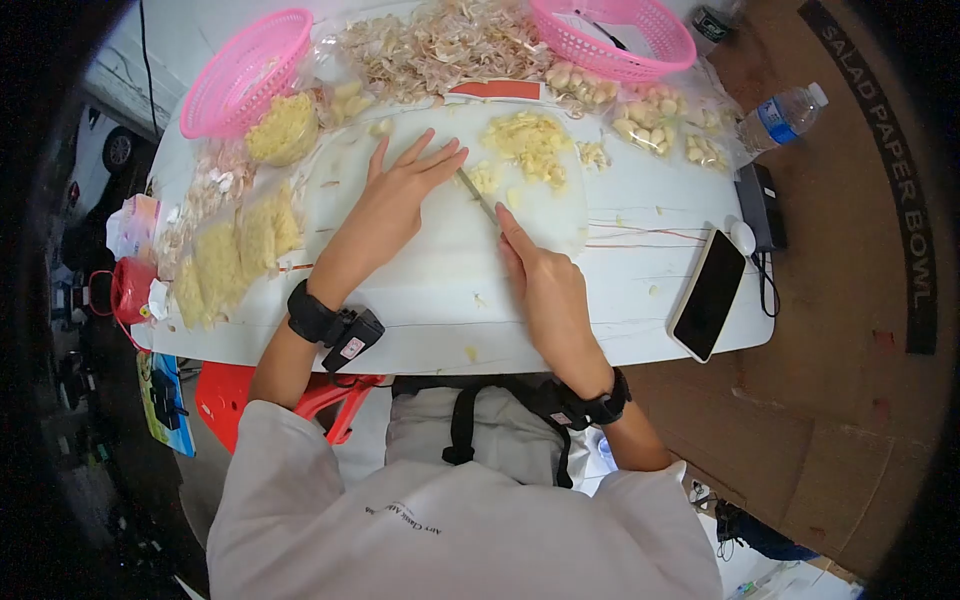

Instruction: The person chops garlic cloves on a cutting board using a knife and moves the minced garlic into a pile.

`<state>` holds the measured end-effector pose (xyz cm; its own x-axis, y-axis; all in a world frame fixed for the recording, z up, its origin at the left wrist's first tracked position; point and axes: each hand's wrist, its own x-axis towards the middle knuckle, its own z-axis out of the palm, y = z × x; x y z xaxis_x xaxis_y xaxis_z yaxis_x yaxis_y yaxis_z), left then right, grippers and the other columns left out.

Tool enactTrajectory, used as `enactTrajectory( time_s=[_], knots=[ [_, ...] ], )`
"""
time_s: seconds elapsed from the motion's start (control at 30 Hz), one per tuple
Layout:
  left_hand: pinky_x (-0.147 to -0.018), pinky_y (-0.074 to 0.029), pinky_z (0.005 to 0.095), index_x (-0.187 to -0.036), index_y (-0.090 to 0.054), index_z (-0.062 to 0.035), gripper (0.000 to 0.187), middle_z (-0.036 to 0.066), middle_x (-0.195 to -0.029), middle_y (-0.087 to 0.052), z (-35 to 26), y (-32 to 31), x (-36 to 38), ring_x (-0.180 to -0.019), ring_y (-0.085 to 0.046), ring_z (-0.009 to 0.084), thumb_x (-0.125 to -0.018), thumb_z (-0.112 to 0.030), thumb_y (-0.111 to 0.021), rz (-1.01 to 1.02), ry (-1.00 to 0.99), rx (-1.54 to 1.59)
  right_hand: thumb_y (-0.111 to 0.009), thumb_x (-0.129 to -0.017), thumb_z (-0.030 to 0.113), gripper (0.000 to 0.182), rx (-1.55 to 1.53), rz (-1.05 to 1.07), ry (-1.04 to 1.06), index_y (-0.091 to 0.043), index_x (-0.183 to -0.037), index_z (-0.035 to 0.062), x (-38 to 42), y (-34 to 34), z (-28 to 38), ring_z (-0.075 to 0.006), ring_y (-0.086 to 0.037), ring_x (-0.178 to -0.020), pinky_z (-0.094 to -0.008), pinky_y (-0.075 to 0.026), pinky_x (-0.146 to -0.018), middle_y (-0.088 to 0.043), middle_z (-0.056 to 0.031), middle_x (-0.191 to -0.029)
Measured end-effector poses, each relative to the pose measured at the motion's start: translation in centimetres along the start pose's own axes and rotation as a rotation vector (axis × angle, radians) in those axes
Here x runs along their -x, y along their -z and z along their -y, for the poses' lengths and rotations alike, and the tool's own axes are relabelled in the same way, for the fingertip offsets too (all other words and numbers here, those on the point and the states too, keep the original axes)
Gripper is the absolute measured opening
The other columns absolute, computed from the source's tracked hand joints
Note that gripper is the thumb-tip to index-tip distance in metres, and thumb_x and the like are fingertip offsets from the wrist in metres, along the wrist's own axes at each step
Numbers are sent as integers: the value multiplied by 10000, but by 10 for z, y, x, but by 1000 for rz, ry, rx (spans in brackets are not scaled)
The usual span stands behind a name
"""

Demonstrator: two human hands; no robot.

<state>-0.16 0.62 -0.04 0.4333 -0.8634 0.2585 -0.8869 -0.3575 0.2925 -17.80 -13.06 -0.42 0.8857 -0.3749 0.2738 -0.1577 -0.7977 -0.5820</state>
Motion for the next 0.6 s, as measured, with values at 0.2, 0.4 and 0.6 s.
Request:
enactTrajectory(
  time_s=[0.2,0.4,0.6],
  knots=[
    [-1205,-89,575,-1504,-406,-142,891,64,-1555,-393,-14,8,-6,-1481,-262,307,-691,217,-461,-57,-82,26,-610,-946,90,441,-111,-60,-53,-567,-1381,152,3,17,-2,-388,-642,-671,-409,-500,-621,-645,-243,-793],
    [-1199,-135,573,-1512,-394,-172,894,50,-1571,-370,-20,0,-14,-1491,-241,298,-708,211,-471,-9,-135,5,-614,-940,70,451,-35,-20,-58,-574,-1378,168,8,34,-22,-386,-652,-707,-388,-508,-657,-649,-248,-839],
    [-1195,-157,571,-1508,-396,-163,861,51,-1566,-378,-26,1,-15,-1489,-246,294,-729,195,-472,42,-195,-13,-615,-933,46,457,-14,-32,-64,-576,-1376,153,21,40,-25,-380,-651,-693,-386,-506,-646,-642,-254,-825]
  ],
)
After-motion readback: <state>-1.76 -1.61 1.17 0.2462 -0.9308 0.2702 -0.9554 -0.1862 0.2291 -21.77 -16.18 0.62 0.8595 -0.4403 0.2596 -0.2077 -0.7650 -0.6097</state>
